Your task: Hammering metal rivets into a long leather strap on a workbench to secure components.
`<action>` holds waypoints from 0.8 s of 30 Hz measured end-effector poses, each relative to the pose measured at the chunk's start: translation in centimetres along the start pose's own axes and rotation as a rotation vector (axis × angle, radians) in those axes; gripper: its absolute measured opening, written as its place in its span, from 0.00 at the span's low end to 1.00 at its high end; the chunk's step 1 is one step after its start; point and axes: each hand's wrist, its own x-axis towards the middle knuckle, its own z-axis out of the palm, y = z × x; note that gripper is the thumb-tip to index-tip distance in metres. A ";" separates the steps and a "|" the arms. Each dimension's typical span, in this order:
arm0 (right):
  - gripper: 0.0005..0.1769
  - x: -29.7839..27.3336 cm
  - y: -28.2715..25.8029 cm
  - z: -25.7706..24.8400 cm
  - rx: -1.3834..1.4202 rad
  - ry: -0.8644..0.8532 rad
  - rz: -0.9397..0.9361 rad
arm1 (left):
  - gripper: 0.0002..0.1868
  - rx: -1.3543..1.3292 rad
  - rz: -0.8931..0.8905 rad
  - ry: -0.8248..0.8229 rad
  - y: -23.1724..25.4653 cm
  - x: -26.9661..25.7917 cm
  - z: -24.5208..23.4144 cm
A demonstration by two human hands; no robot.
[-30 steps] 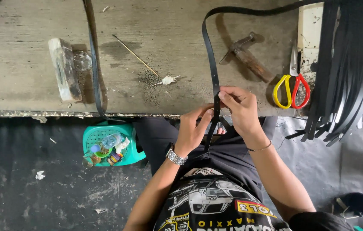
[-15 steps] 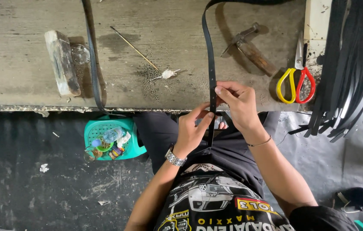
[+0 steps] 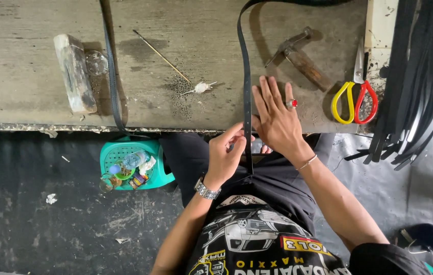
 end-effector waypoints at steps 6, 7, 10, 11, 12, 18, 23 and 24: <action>0.34 -2.0 -1.3 -0.6 -0.050 0.069 -0.190 | 0.25 -0.112 -0.056 0.001 -0.1 0.1 -0.4; 0.34 -2.5 -1.3 -0.2 -0.050 0.068 -0.191 | 0.25 -0.113 -0.057 0.002 0.0 0.0 -0.4; 0.39 -3.8 -1.5 0.5 -0.012 0.057 -0.248 | 0.23 -0.153 -0.063 0.004 0.2 -0.1 -0.4; 0.34 -4.2 -1.8 0.5 0.011 0.077 -0.268 | 0.23 -0.168 -0.061 0.006 0.0 -0.1 -0.5; 0.29 -4.6 -2.1 0.5 0.034 0.097 -0.288 | 0.23 -0.183 -0.058 0.009 -0.1 -0.1 -0.5; 0.19 -6.7 -2.7 2.3 0.078 0.109 -0.304 | 0.21 -0.181 -0.050 0.019 0.9 -0.2 -0.2; 0.06 -5.5 -3.2 0.1 0.257 0.269 -0.235 | 0.21 -0.198 -0.044 0.010 1.0 -0.4 -0.5; 0.07 -5.4 -3.1 0.0 0.293 0.312 -0.198 | 0.21 -0.204 -0.044 0.005 0.9 -0.4 -0.5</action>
